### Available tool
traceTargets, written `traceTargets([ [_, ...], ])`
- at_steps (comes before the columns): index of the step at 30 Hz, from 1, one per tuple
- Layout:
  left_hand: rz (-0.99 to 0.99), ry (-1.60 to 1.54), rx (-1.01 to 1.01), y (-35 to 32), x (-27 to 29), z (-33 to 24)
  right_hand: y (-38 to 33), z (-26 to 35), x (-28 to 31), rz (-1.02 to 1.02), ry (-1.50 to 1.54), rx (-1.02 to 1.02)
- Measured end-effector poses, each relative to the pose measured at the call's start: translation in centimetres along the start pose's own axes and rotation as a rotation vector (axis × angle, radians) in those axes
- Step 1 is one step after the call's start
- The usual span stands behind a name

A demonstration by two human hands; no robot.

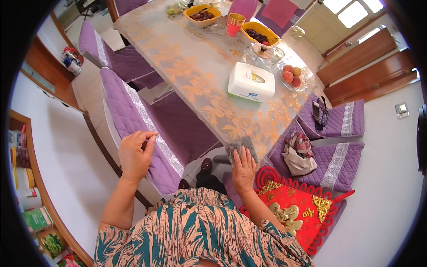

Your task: The person wipes a table surface with a cloth, moves a chair cover, and wipes the table around several bowls and a pitcher.

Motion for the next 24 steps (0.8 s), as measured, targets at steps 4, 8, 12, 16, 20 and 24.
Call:
traceTargets([
  [4,0.008,0.029,-0.014,-0.1,-0.1,0.3,0.5,-1.5,0.0,-0.034,0.016,-0.146],
  [8,-0.004,0.051,-0.024,-0.2,0.0,0.1,3.4,-6.1,-0.4,-0.070,-0.023,-0.273],
  [12,-0.028,0.059,-0.025,-0.2,-0.3,-0.3,6.9,-11.0,-0.6,-0.061,-0.044,-0.367],
  [16,-0.014,0.066,0.051,0.0,-0.2,-0.9,10.2,-14.9,-1.1,-0.034,-0.067,-0.417],
  [20,-0.023,0.072,0.078,0.0,-0.6,-0.8,13.5,-18.9,-1.6,-0.058,-0.100,-0.438],
  [24,-0.005,0.107,0.080,0.1,-0.6,-1.0,16.4,-22.4,-1.9,-0.078,-0.127,-0.446],
])
Point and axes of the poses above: each hand's wrist, its own y-axis towards the middle knuckle, its own x-axis out of the back of the hand, z = x × y, the point moved 1 cm from there along y, towards the middle knuckle, and after that the axes turned 3 degrees about -y, right-handed, at the moved point
